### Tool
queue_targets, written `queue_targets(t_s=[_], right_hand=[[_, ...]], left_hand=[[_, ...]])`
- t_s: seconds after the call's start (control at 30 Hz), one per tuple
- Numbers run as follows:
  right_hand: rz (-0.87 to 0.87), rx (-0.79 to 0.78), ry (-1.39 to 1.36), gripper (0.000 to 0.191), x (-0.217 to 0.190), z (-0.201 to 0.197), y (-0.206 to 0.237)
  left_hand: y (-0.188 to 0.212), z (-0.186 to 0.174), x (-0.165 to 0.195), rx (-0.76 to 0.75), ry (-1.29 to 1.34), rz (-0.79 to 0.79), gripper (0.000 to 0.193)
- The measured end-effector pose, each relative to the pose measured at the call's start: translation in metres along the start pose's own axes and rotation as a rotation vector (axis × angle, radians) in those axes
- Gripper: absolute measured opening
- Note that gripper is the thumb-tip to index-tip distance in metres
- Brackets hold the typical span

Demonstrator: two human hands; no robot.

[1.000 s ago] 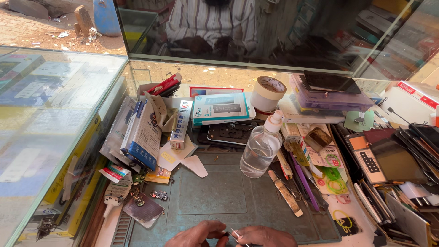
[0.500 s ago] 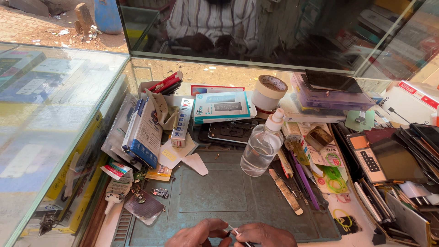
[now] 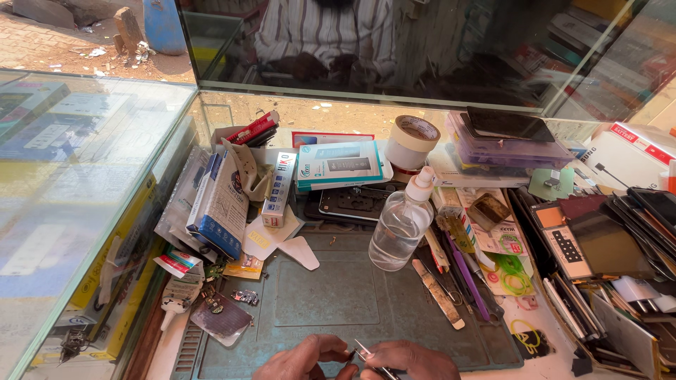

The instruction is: The person cleans a small electronic component using tweezers and a purple brush. They hold the component with tweezers, brush its surface, and inspect it closely throughout the process.

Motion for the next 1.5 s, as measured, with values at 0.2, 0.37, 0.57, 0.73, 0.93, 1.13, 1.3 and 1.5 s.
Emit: queue_targets(t_s=[0.2, 0.37, 0.57, 0.73, 0.93, 1.13, 1.3, 1.5], right_hand=[[0.028, -0.035, -0.101, 0.02, 0.011, -0.003, 0.005], [-0.029, -0.298, -0.431, 0.026, 0.017, -0.012, -0.003], [0.02, -0.203, -0.272, 0.023, 0.01, -0.012, 0.004], [0.091, -0.236, -0.437, 0.027, 0.007, -0.014, 0.006], [0.038, -0.271, -0.411, 0.026, 0.016, -0.005, 0.001], [-0.041, -0.181, -0.307, 0.018, 0.013, -0.009, 0.005], [-0.032, -0.218, -0.328, 0.02, 0.008, -0.011, 0.0], [-0.068, -0.236, -0.294, 0.022, 0.006, -0.01, 0.0]], left_hand=[[-0.002, 0.006, -0.017, 0.028, -0.085, -0.004, 0.037], [-0.013, 0.008, -0.026, 0.079, -0.042, 0.266, 0.036], [-0.007, 0.009, -0.027, -0.026, -0.156, -0.123, 0.042], [-0.009, 0.007, -0.019, 0.051, -0.061, 0.091, 0.033], [-0.007, 0.01, -0.017, 0.195, -0.035, 0.033, 0.023], [-0.005, 0.001, -0.014, 0.158, 0.044, -0.134, 0.023], [-0.004, -0.003, -0.009, 0.12, 0.128, -0.153, 0.033], [-0.004, -0.004, -0.005, 0.089, 0.19, -0.137, 0.046]])
Point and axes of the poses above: each hand's wrist, its own y-axis away from the middle knuckle, its own z-axis out of the palm, x = y × z, the point moved 2 cm from there along -y, towards the middle knuckle, and after that the axes turned 5 degrees about y, right-handed, at the moved point
